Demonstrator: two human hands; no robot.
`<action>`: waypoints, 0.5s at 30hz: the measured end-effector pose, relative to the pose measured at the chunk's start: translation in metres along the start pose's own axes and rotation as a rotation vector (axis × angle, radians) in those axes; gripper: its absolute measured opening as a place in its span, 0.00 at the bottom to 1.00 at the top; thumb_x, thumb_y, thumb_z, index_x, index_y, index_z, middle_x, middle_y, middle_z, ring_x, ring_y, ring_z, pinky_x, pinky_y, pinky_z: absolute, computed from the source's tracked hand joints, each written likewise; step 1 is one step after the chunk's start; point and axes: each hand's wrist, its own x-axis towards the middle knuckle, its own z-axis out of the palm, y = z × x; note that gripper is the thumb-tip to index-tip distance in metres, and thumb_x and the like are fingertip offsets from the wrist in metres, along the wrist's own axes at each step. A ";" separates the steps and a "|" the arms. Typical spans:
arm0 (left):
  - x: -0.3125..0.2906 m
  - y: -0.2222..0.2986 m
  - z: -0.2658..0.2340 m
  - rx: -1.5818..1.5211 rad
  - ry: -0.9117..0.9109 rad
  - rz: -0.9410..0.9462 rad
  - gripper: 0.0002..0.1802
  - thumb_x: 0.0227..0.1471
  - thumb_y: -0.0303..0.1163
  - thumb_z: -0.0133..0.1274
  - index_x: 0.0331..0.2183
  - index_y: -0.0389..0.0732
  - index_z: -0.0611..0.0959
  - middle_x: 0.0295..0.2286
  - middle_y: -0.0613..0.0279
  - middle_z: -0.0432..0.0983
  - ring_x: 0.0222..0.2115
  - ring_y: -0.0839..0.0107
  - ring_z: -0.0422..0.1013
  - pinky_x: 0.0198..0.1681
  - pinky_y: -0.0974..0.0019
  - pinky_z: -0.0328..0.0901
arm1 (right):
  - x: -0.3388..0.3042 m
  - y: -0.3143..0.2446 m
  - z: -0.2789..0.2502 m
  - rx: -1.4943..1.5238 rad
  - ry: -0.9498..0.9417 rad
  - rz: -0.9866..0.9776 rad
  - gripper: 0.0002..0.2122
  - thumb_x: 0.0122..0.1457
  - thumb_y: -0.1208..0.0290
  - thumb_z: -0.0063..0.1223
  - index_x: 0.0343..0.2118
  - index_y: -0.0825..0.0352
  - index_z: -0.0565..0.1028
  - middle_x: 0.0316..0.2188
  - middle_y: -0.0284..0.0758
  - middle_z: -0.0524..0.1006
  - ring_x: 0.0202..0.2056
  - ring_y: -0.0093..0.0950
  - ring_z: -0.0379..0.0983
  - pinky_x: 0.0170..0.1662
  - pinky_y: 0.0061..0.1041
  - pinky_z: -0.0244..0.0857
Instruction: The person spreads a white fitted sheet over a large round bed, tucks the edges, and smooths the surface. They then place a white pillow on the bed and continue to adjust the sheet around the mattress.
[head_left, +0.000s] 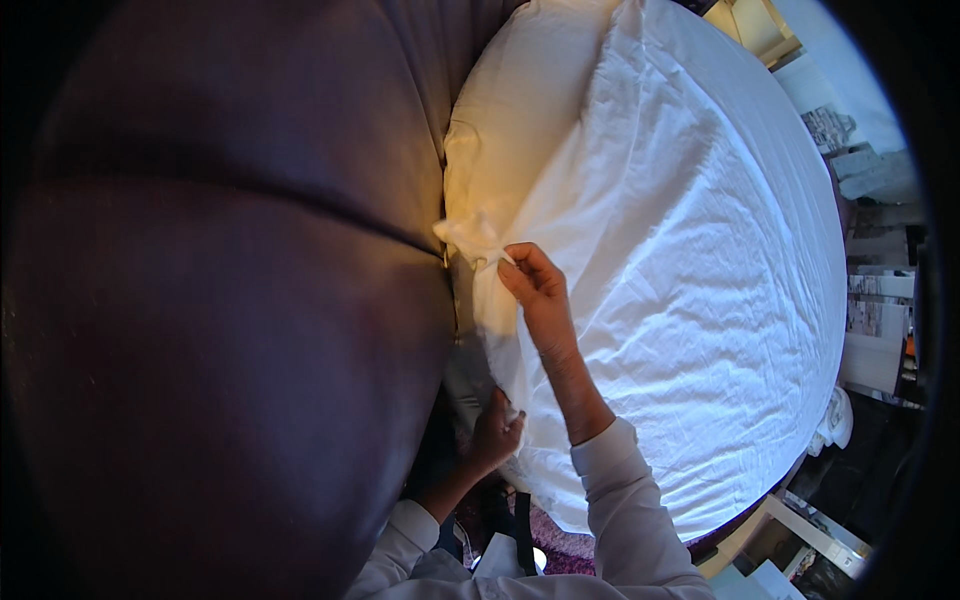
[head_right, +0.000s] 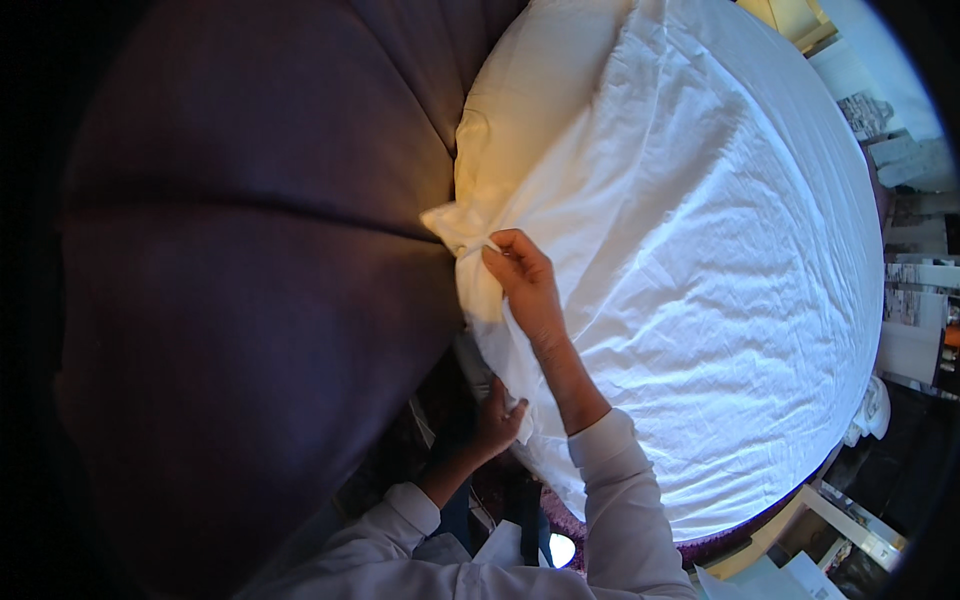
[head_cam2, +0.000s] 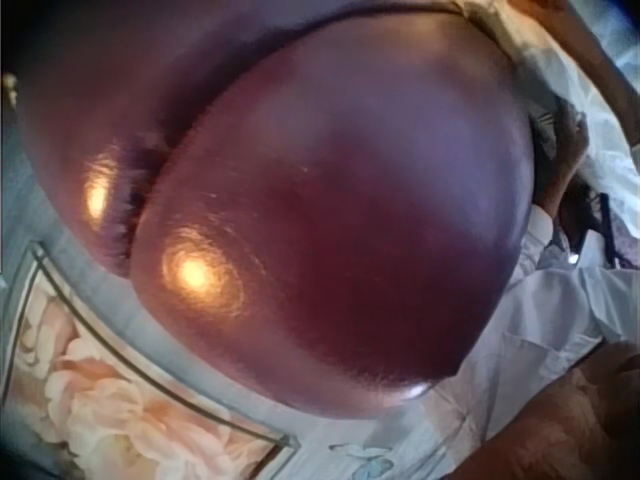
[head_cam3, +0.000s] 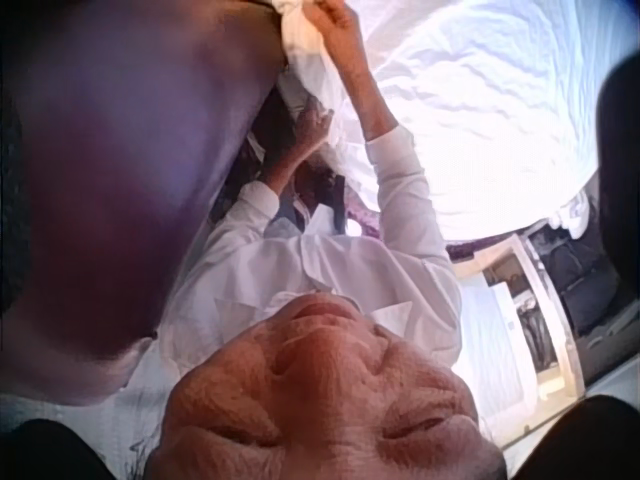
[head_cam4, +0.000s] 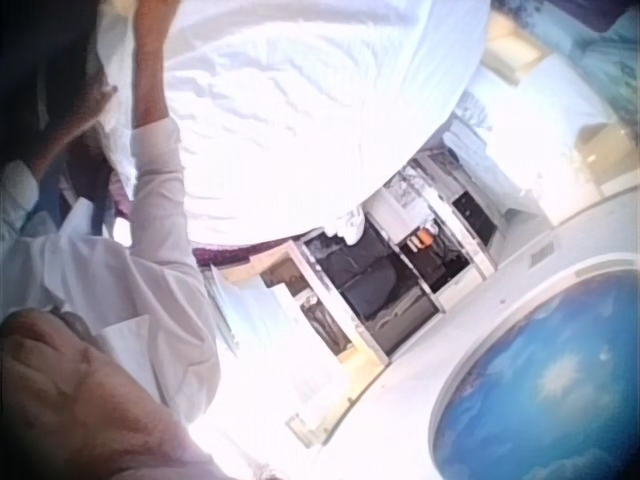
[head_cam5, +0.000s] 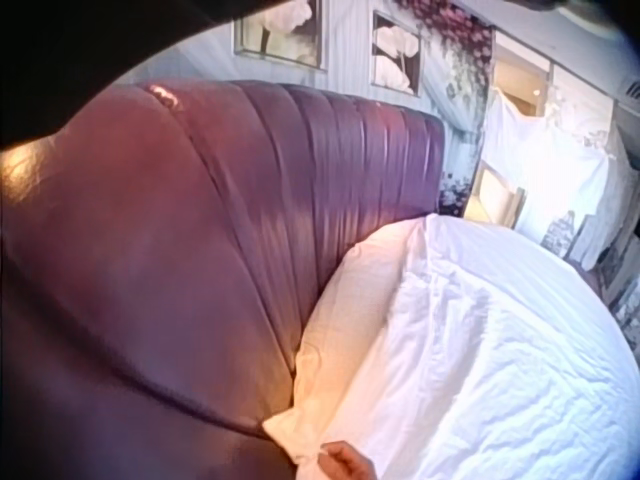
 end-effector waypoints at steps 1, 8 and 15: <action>0.005 -0.005 -0.007 0.012 -0.048 -0.030 0.25 0.45 0.27 0.51 0.47 0.36 0.65 0.34 0.40 0.72 0.37 0.42 0.68 0.38 0.54 0.65 | -0.002 0.006 0.003 -0.068 -0.007 -0.018 0.05 0.58 0.76 0.47 0.36 0.68 0.70 0.26 0.23 0.68 0.31 0.12 0.62 0.36 0.12 0.56; 0.024 -0.021 -0.041 -0.045 -0.136 -0.180 0.31 0.45 0.34 0.55 0.50 0.35 0.65 0.42 0.48 0.70 0.44 0.54 0.68 0.47 0.59 0.61 | -0.034 0.100 -0.046 -0.118 -0.017 0.133 0.05 0.59 0.72 0.45 0.35 0.67 0.70 0.29 0.23 0.69 0.33 0.13 0.62 0.39 0.13 0.56; 0.082 0.034 -0.049 -0.698 -0.050 -0.331 0.34 0.46 0.38 0.58 0.52 0.35 0.65 0.47 0.58 0.65 0.49 0.68 0.61 0.52 0.66 0.54 | -0.049 0.100 -0.065 0.018 -0.046 0.280 0.06 0.59 0.72 0.43 0.36 0.66 0.71 0.28 0.22 0.69 0.30 0.13 0.62 0.37 0.13 0.57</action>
